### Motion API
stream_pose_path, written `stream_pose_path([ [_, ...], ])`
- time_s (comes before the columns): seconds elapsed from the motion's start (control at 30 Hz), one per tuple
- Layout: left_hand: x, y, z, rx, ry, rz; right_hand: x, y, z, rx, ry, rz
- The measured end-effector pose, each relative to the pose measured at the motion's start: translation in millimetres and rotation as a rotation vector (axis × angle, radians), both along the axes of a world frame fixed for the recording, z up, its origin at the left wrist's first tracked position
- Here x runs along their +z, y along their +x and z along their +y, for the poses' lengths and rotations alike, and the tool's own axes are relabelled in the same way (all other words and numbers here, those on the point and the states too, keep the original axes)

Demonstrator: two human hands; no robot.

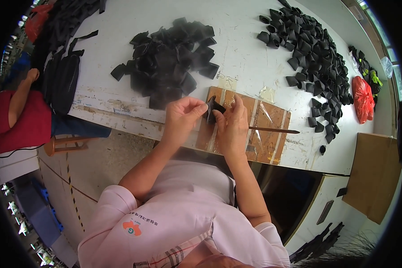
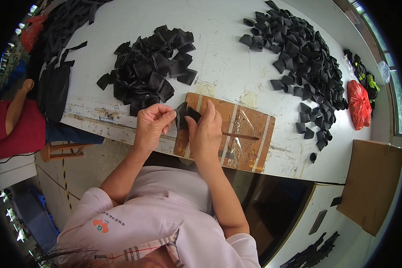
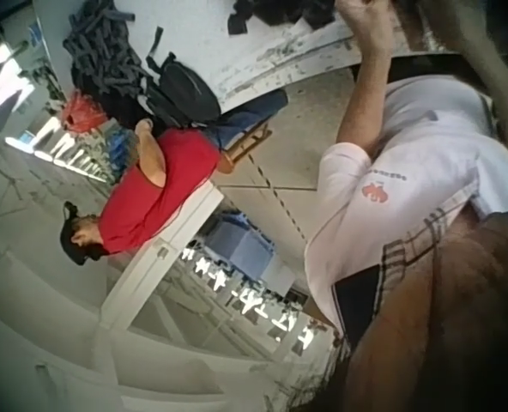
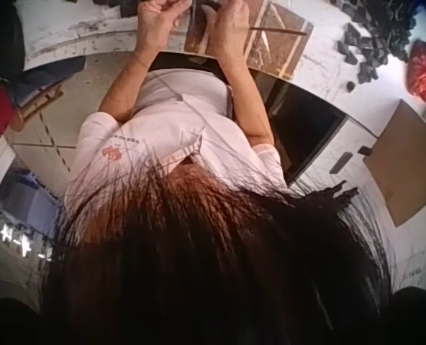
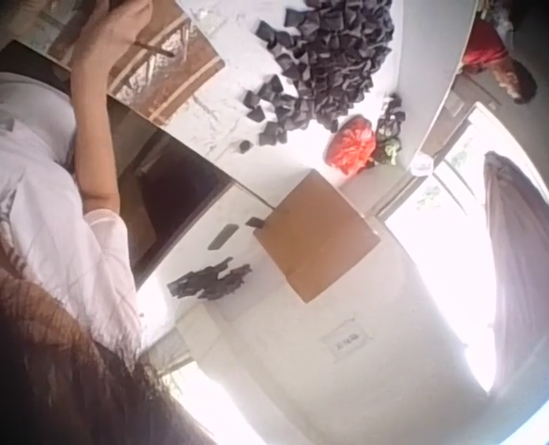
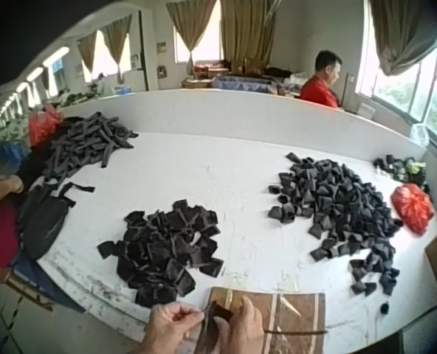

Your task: The person is applying adhesive to small black foam components using a stick at a workshop table.

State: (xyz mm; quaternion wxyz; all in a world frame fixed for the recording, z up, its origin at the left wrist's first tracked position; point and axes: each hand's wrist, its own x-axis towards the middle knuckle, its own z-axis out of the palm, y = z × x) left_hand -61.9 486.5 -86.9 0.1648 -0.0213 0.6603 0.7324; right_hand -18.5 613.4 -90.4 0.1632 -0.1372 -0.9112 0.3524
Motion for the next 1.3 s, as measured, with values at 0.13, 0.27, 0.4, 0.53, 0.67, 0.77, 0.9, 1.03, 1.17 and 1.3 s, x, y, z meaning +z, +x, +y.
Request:
stream_pose_path([
  [0.13, 5.5, -2.1, 4.0, 0.046, 0.025, 0.0, 11.9, 2.1, -1.9, 0.106, -0.226, 0.128],
  [0.27, 21.4, -0.4, 7.1, -0.101, 0.136, -0.052, 17.2, 6.0, -2.3, 0.201, -0.225, 0.307],
  [0.4, 26.2, 8.5, 12.0, -0.11, -0.235, 0.349, 24.1, 11.0, -4.2, 0.175, 0.059, 0.416],
  [0.53, 19.8, 22.6, 18.8, 0.017, -0.345, 0.526, 22.6, 16.3, -4.4, 0.125, 0.139, 0.364],
  [0.67, 31.7, 24.3, 17.2, -0.036, -0.083, 0.099, 20.6, 28.9, -1.1, 0.082, -0.213, 0.227],
  [0.77, 37.8, 26.3, 16.3, -0.107, -0.051, -0.028, 24.3, 36.2, -2.3, 0.012, -0.42, 0.146],
  [0.9, 34.6, 33.1, 15.4, -0.119, 0.011, -0.007, 25.9, 38.9, 0.9, 0.108, -0.278, 0.288],
  [1.03, 27.2, 44.0, 24.3, -0.05, -0.283, 0.385, 30.1, 39.8, -0.6, 0.11, 0.008, 0.326],
  [1.17, 30.2, 42.1, 32.6, 0.063, -0.183, 0.454, 22.0, 41.5, 2.9, 0.005, 0.031, 0.316],
  [1.3, 55.0, 34.0, 24.2, -0.222, 0.703, -0.542, 30.2, 53.0, 18.3, -0.016, -1.038, 0.199],
])
